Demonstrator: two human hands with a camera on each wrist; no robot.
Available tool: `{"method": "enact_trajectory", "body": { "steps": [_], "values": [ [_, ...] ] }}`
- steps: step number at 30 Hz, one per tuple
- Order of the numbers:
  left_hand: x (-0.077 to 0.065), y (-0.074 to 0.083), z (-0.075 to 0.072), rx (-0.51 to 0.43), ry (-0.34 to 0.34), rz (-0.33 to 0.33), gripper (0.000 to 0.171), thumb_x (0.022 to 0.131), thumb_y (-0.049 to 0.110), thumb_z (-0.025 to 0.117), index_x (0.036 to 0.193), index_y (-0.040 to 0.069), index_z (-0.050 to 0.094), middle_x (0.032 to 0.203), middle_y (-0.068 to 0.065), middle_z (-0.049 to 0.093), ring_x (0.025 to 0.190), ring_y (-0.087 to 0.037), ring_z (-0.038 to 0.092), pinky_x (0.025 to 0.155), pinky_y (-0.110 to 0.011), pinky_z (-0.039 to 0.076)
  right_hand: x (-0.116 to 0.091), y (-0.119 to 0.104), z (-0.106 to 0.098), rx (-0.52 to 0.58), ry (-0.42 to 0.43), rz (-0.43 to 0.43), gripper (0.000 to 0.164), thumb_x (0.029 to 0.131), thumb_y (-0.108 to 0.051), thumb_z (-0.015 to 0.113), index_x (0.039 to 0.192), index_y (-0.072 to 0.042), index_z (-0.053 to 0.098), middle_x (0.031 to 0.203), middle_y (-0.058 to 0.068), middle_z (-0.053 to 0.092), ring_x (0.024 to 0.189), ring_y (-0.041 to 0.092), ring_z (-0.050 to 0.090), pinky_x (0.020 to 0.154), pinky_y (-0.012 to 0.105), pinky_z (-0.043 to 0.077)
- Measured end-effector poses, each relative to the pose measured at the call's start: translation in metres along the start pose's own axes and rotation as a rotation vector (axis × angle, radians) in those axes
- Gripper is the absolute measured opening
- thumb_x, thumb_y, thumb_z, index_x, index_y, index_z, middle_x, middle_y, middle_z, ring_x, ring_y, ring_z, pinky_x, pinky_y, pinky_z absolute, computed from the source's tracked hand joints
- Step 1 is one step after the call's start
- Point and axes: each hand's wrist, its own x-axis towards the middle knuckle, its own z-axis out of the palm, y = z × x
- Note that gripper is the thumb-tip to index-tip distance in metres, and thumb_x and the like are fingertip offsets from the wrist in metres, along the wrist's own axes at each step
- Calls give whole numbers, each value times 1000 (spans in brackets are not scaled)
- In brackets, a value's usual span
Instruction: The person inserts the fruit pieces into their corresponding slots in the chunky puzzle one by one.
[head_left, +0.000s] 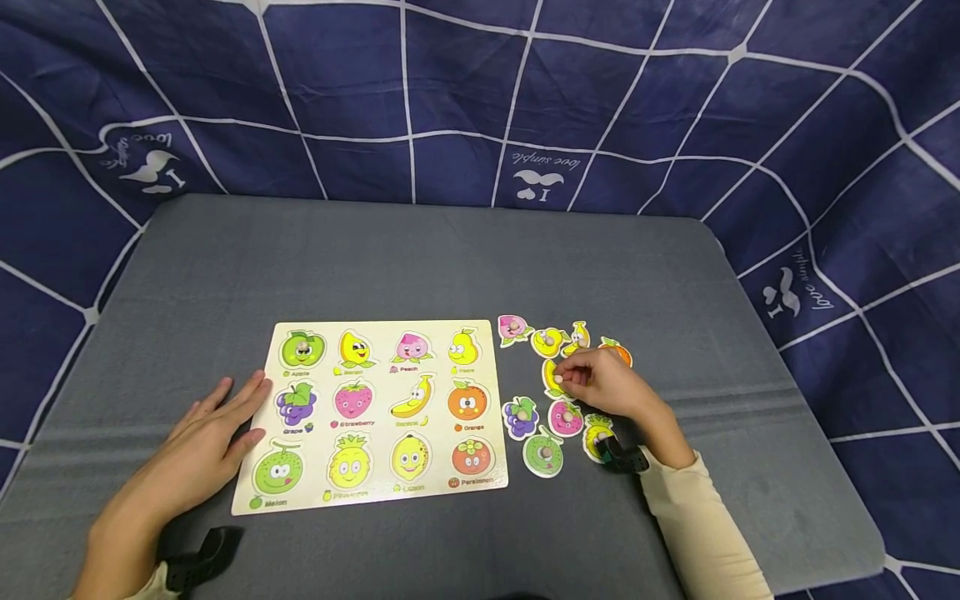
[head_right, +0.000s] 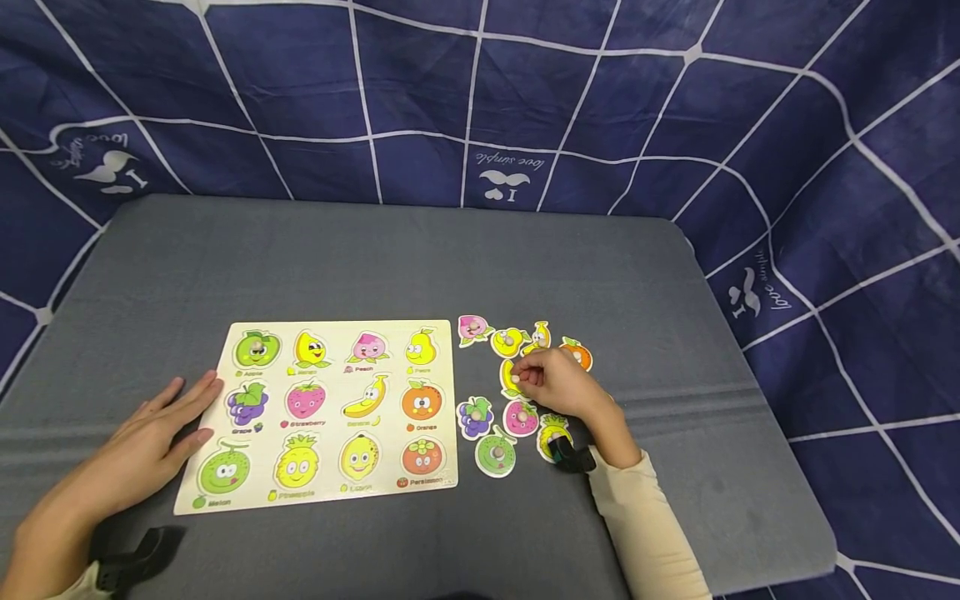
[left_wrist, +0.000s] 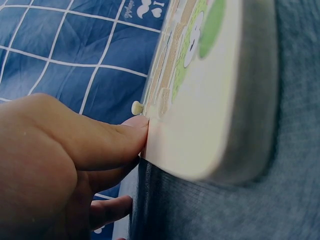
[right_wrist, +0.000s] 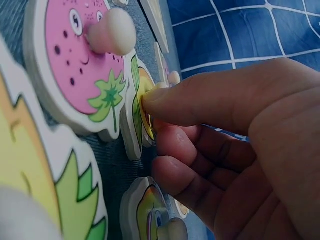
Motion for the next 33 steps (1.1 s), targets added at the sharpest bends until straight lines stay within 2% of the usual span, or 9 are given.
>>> {"method": "enact_trajectory", "body": {
  "steps": [10, 15, 33],
  "values": [
    [0, 1, 0, 5, -5, -11, 67, 94, 4, 64, 152, -3, 32, 158, -23, 26, 142, -55, 14, 104, -77, 7, 1, -2, -1, -15, 19, -25, 11, 78, 6, 76, 82, -3, 72, 70, -7, 60, 63, 4, 55, 55, 22, 49],
    [0, 2, 0, 10, -9, -16, 67, 94, 4, 64, 152, -3, 32, 157, -23, 26, 142, -56, 14, 103, -78, 8, 2, -4, -1, -13, 24, -11, 10, 79, 5, 76, 83, -3, 73, 71, -6, 62, 64, 4, 56, 57, 22, 50],
    [-1, 0, 0, 10, -15, -17, 68, 94, 5, 64, 152, -2, 31, 158, -22, 24, 142, -55, 13, 105, -77, 7, 24, -30, 4, -42, 28, -24, 7, 81, 0, 77, 86, -4, 75, 70, -7, 62, 62, 5, 56, 57, 23, 50]
  ]
}}
